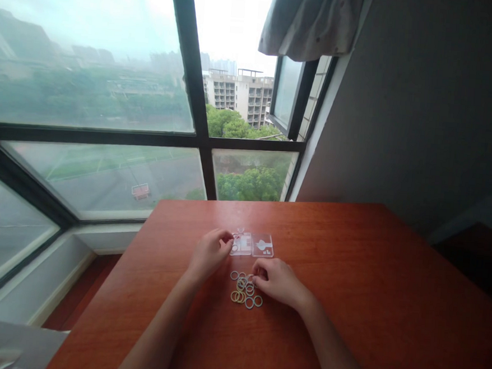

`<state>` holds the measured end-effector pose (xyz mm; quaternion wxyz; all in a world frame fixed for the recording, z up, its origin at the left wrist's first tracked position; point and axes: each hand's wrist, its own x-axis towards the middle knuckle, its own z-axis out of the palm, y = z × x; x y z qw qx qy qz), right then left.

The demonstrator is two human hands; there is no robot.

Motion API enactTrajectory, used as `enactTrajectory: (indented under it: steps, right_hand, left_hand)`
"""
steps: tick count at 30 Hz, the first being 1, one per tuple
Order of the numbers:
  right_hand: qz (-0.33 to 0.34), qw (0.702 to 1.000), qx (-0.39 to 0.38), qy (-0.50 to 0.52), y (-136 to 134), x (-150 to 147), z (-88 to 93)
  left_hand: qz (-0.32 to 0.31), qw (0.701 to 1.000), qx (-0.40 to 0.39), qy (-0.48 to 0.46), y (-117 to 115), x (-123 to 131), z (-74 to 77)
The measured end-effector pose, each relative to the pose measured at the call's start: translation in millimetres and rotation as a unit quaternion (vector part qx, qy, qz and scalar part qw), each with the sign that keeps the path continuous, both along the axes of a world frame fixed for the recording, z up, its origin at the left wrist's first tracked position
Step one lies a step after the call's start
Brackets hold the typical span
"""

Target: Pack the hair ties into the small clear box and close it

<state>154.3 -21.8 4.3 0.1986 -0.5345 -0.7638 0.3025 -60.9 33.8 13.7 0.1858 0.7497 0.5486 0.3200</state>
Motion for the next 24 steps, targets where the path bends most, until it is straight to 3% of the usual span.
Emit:
enactTrajectory:
  steps: [5, 13, 20, 24]
  right_hand:
    - [-0.005, 0.998, 0.005, 0.06, 4.5, 0.6, -3.3]
    - [-0.098, 0.977, 0.059, 0.18, 12.3, -0.2, -5.6]
    - [-0.115, 0.959, 0.032, 0.258, 13.6, 0.3, -6.9]
    - [-0.112, 0.954, 0.023, 0.276, 14.5, -0.2, -8.1]
  left_hand:
    - [-0.022, 1.0, 0.002, -0.007, -2.3, 2.4, 4.2]
    - [-0.086, 0.993, -0.022, -0.075, -8.2, 13.4, 11.1]
    - [-0.159, 0.975, -0.083, -0.13, -16.8, 27.7, 19.9]
    - [-0.162, 0.974, -0.083, -0.133, -19.7, 32.6, 21.2]
